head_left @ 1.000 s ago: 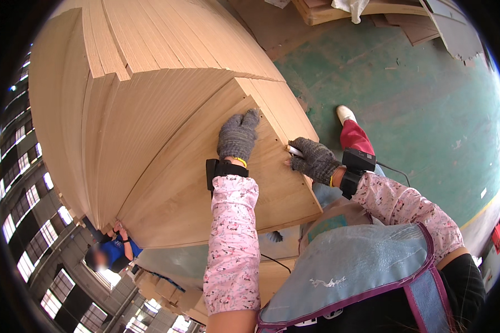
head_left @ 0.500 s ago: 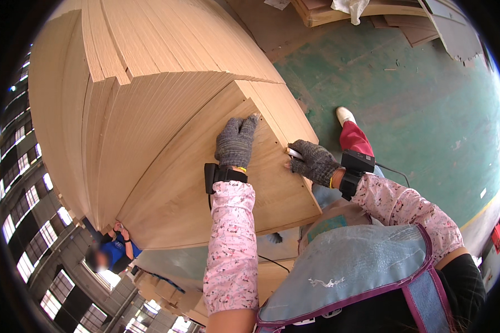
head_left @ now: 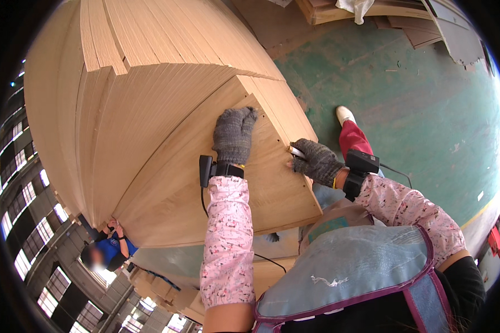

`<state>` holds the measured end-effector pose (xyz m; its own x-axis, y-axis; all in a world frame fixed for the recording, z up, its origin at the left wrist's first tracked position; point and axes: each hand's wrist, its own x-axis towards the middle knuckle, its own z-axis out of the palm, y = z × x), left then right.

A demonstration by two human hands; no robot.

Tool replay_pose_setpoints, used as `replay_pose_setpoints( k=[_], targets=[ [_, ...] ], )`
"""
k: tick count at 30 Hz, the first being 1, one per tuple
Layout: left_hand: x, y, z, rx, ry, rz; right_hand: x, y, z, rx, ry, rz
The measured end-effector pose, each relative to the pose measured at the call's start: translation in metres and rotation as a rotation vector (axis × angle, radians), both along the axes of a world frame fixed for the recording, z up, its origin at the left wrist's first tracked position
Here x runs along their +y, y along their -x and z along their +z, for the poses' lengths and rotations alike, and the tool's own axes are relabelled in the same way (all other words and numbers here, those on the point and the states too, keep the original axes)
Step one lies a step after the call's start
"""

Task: Inspecting and marking wood panels using a white crayon or marker in a furniture manufacturing facility.

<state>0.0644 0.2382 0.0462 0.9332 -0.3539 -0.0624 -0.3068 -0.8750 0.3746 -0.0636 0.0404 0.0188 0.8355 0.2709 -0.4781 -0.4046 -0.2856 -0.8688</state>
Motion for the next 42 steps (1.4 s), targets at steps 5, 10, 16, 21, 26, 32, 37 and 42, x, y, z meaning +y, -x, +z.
replay_pose_setpoints(
  k=[5, 10, 16, 21, 26, 32, 37, 42],
  targets=[
    [-0.002, -0.019, -0.003, -0.045, 0.018, 0.023, 0.0, 0.0, 0.002, -0.014, 0.018, -0.005],
    [-0.001, -0.007, 0.003, 0.084, 0.068, 0.048, 0.001, 0.0, 0.001, 0.063, -0.052, -0.042],
    [-0.002, -0.023, 0.001, -0.004, -0.03, 0.049, 0.001, 0.001, -0.001, 0.005, -0.005, -0.007],
    [-0.006, -0.026, 0.003, 0.046, 0.088, 0.224, 0.001, 0.001, 0.001, -0.01, -0.023, -0.039],
    [-0.015, -0.021, 0.009, 0.146, 0.032, 0.223, -0.001, 0.002, 0.0, -0.048, -0.012, -0.037],
    [-0.024, -0.04, 0.026, 0.184, -0.059, 0.258, 0.0, 0.003, 0.0, -0.062, -0.009, -0.047],
    [-0.025, -0.038, 0.04, 0.279, -0.16, 0.206, -0.002, 0.003, -0.002, 0.0, -0.058, -0.033],
    [-0.025, -0.049, 0.037, 0.122, -0.527, -0.255, 0.0, 0.004, -0.005, -0.035, -0.056, -0.054]
  ],
)
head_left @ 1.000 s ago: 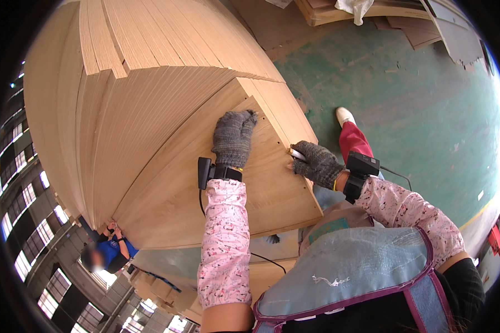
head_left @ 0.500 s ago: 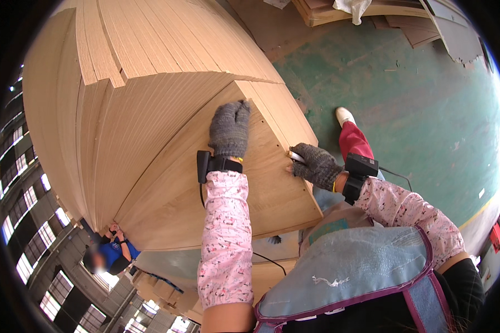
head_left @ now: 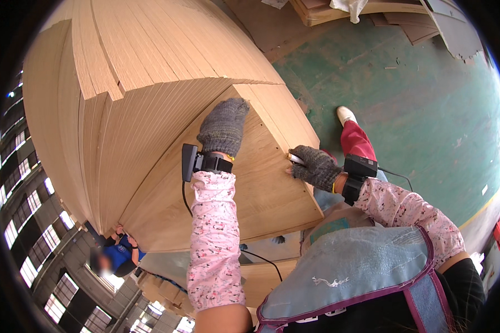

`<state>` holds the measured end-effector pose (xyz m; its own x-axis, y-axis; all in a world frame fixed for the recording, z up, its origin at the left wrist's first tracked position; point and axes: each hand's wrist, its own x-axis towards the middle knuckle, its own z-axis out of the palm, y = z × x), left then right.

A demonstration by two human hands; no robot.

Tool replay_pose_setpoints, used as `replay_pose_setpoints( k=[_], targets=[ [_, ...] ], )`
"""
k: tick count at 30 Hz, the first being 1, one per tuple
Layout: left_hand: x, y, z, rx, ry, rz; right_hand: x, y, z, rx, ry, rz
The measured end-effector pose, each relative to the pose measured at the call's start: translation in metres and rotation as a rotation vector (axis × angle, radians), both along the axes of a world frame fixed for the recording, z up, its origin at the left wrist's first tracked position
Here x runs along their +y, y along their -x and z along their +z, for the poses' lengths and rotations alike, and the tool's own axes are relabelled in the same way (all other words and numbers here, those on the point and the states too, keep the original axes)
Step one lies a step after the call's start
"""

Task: Inspecting and marking wood panels using a white crayon or marker in a furniture manufacturing facility.

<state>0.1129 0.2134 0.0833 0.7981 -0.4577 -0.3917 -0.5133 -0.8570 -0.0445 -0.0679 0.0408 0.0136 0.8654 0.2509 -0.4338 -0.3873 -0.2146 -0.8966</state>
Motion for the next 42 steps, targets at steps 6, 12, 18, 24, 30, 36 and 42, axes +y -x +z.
replay_pose_setpoints(
  k=[6, 12, 18, 24, 30, 36, 42],
  targets=[
    [-0.001, -0.006, 0.004, 0.035, 0.291, 0.16, 0.0, 0.002, -0.001, 0.013, -0.014, -0.006],
    [0.001, 0.001, 0.0, 0.023, 0.175, 0.2, 0.001, 0.002, -0.004, -0.008, -0.024, -0.002],
    [0.003, 0.016, -0.017, -0.044, 0.435, 0.138, 0.0, 0.0, -0.003, -0.013, -0.012, 0.007],
    [0.013, 0.017, -0.027, -0.095, 0.226, 0.094, -0.011, 0.013, -0.01, 0.144, -0.058, -0.041],
    [0.011, 0.047, -0.03, -0.109, 0.143, -0.077, -0.041, 0.037, -0.021, 0.223, 0.054, -0.121],
    [0.022, 0.092, -0.021, 0.038, 0.314, -0.194, -0.065, 0.052, -0.027, 0.31, 0.152, -0.11],
    [0.032, 0.076, -0.022, -0.087, 0.317, -0.277, -0.071, 0.067, -0.039, 0.271, 0.159, -0.156]
  ],
)
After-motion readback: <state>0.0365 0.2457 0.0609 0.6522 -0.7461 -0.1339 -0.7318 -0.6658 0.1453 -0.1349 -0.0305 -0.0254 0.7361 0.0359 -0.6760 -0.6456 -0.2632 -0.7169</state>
